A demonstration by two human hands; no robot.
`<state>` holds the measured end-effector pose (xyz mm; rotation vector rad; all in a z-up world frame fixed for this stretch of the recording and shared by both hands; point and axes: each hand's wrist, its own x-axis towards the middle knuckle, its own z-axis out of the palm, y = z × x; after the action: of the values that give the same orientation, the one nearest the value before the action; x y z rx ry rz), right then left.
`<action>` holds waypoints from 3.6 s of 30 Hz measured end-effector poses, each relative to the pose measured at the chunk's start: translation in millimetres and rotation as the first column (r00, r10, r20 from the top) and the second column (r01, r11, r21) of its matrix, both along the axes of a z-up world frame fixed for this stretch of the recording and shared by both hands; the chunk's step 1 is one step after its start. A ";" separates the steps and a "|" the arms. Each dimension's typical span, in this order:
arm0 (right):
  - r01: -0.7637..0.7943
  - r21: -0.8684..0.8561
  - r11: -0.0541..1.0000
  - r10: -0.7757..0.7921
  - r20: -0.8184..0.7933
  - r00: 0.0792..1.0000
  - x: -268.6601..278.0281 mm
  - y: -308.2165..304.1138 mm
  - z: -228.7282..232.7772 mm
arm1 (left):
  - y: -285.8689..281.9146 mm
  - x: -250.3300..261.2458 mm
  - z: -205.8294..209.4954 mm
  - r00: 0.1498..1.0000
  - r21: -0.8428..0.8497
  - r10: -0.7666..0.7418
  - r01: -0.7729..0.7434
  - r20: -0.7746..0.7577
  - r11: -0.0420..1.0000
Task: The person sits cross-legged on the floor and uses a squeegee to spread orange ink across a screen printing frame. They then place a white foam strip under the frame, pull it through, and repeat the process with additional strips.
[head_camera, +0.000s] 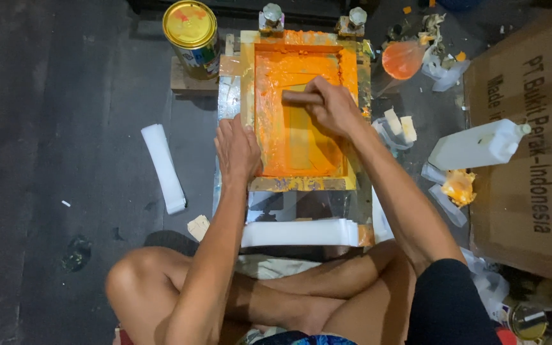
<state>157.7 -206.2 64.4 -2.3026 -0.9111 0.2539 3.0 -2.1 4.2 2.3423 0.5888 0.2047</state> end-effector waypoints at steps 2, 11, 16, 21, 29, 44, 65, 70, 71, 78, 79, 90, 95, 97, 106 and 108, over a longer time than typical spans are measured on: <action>-0.005 -0.022 1.000 0.005 -0.014 1.000 -20.5 -3.5 0.5 | 0.0 -0.9 1.7 1.000 0.000 0.002 -0.002 0.003 1.000; -0.065 -0.044 0.997 0.055 -0.197 0.979 -132.4 -31.2 54.6 | 1.3 -1.1 -14.5 0.996 0.036 -0.004 0.001 0.084 0.999; -0.122 -0.065 0.990 0.101 -0.265 0.959 -133.8 -42.3 49.9 | 1.1 -1.0 -17.9 0.994 0.061 -0.006 -0.001 0.113 0.998; -0.081 0.035 0.996 0.088 -0.275 0.958 -122.5 -33.3 60.2 | 1.2 -2.4 -13.0 0.995 0.031 0.000 -0.003 0.102 1.000; 0.078 0.011 0.997 -0.069 -0.344 0.936 -34.9 -22.6 15.3 | -2.0 -3.3 6.1 0.999 0.024 0.004 -0.005 0.040 1.000; 0.029 0.047 0.998 -0.025 -0.079 0.997 -85.5 -13.7 35.5 | -1.4 -1.0 -2.3 0.999 0.024 0.013 -0.014 0.038 1.000; 0.015 0.176 0.984 -0.003 -0.069 0.998 -33.9 -13.7 8.0 | -2.8 -3.5 5.3 0.999 -0.001 0.022 -0.022 0.033 1.000; 0.056 0.159 0.986 -0.064 0.043 0.997 -20.2 6.2 3.2 | 0.2 -0.5 5.0 1.000 0.006 0.025 -0.025 -0.011 1.000; 0.053 0.159 0.986 -0.059 0.036 0.998 -25.9 5.7 6.5 | -0.6 -1.3 7.1 1.000 -0.002 0.016 -0.016 -0.010 1.000; -0.041 0.154 0.987 0.049 -0.050 0.998 -76.4 -11.4 22.7 | -2.3 -5.8 8.8 0.998 0.006 0.001 -0.001 0.069 1.000; -0.036 0.149 0.988 0.045 -0.054 0.998 -86.6 -15.4 26.1 | -2.2 -6.1 8.4 0.998 0.001 -0.003 0.003 0.066 1.000; -0.060 -0.015 0.998 0.053 -0.286 0.957 -140.9 -41.7 49.7 | 1.8 -2.6 -16.5 0.995 0.065 -0.002 -0.005 0.102 0.998; -0.038 -0.044 0.998 0.017 -0.410 0.912 -136.1 -32.7 77.4 | 2.5 -0.8 -18.9 0.997 0.039 -0.003 0.000 0.079 0.999; -0.057 -0.044 0.997 0.034 -0.416 0.909 -122.8 -30.7 75.1 | 1.3 -1.6 -8.3 0.996 0.022 0.013 -0.015 0.094 1.000; -0.125 -0.022 0.992 0.107 -0.391 0.914 -35.8 -8.1 41.8 | -1.5 -3.6 23.2 0.999 -0.037 0.024 -0.025 -0.029 0.999; 0.068 0.111 0.991 -0.038 -0.259 0.965 -34.5 6.0 62.6 | -1.7 -4.5 24.2 0.998 -0.047 0.008 -0.011 -0.056 0.999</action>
<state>123.2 -200.2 126.9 -2.1203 -0.7129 0.4502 -1.5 -3.8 28.4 2.3064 0.6250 0.1289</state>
